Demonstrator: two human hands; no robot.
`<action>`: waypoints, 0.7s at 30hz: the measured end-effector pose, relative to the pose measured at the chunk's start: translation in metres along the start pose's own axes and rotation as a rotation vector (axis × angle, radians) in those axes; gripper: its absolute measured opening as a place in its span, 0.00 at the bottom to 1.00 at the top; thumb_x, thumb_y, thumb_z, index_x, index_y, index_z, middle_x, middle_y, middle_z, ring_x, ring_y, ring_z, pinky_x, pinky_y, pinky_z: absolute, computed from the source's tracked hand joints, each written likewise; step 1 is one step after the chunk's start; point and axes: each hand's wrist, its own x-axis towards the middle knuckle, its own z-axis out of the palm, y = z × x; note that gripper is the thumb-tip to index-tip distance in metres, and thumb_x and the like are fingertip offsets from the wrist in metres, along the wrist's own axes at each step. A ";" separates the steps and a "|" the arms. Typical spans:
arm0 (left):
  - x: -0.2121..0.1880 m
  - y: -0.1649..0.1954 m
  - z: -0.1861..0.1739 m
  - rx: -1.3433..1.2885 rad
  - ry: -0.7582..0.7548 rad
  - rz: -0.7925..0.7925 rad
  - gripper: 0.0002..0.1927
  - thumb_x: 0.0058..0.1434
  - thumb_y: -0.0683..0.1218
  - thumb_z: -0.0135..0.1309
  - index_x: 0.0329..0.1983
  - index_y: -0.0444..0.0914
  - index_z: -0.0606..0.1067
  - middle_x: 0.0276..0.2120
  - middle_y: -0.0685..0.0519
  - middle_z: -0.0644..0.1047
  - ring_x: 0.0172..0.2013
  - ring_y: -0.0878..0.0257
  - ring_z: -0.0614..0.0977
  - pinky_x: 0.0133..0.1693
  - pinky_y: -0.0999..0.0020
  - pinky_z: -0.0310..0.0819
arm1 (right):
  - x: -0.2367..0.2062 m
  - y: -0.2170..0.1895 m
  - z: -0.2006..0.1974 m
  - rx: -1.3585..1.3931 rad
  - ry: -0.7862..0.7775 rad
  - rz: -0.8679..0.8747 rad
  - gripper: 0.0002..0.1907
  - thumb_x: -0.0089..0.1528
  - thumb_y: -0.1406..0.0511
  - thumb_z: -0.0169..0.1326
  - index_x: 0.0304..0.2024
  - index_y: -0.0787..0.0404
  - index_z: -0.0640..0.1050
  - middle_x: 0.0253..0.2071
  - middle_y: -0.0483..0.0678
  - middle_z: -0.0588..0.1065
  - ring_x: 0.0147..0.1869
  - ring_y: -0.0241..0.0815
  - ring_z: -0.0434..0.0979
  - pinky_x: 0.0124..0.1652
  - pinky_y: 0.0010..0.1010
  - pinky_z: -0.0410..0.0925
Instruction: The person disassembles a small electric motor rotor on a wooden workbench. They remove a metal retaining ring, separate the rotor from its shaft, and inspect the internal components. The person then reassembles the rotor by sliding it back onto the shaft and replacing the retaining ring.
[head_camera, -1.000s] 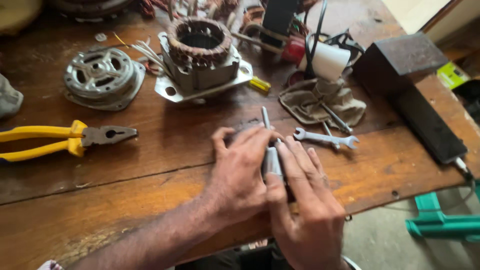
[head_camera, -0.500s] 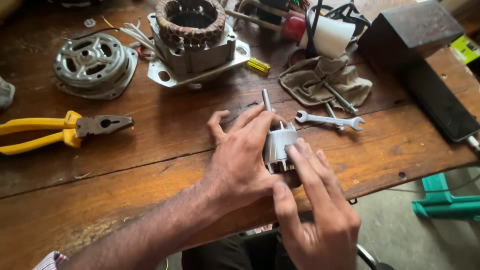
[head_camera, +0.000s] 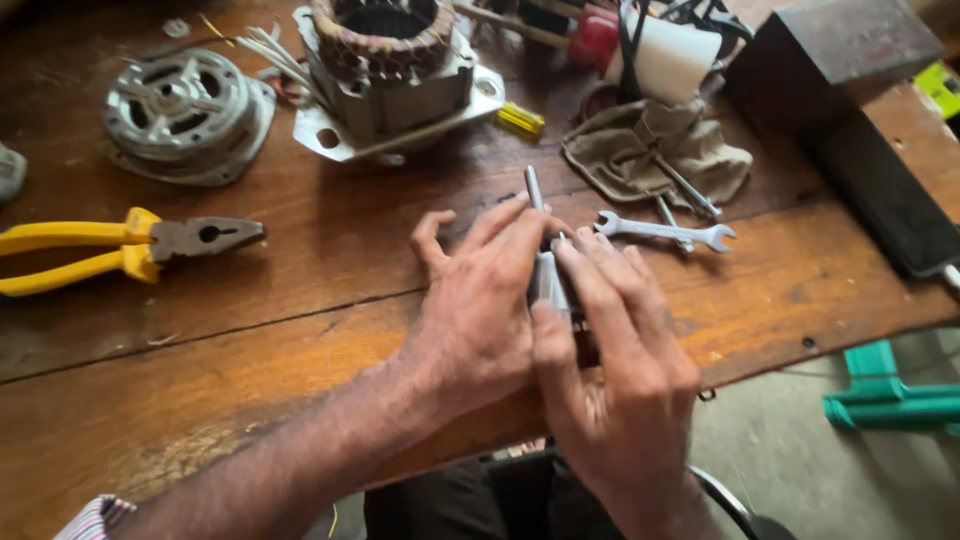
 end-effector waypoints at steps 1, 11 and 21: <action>0.001 0.000 0.000 -0.016 0.005 0.000 0.29 0.53 0.56 0.59 0.57 0.42 0.70 0.53 0.49 0.77 0.69 0.52 0.67 0.61 0.33 0.41 | -0.002 0.000 -0.001 -0.007 0.006 0.023 0.18 0.67 0.67 0.55 0.58 0.69 0.76 0.60 0.60 0.75 0.68 0.60 0.76 0.70 0.48 0.66; -0.001 -0.003 -0.002 0.026 0.034 0.039 0.32 0.54 0.56 0.59 0.60 0.40 0.69 0.55 0.49 0.77 0.69 0.52 0.68 0.63 0.38 0.42 | -0.001 0.000 0.001 -0.033 0.028 0.011 0.19 0.68 0.66 0.55 0.60 0.70 0.76 0.61 0.60 0.75 0.68 0.59 0.75 0.67 0.46 0.66; 0.000 -0.001 -0.007 0.019 -0.020 -0.010 0.32 0.51 0.54 0.58 0.60 0.43 0.70 0.57 0.49 0.77 0.68 0.55 0.70 0.64 0.43 0.45 | 0.008 -0.011 -0.007 -0.089 0.040 0.001 0.22 0.65 0.64 0.54 0.59 0.70 0.76 0.62 0.59 0.75 0.67 0.58 0.73 0.66 0.46 0.63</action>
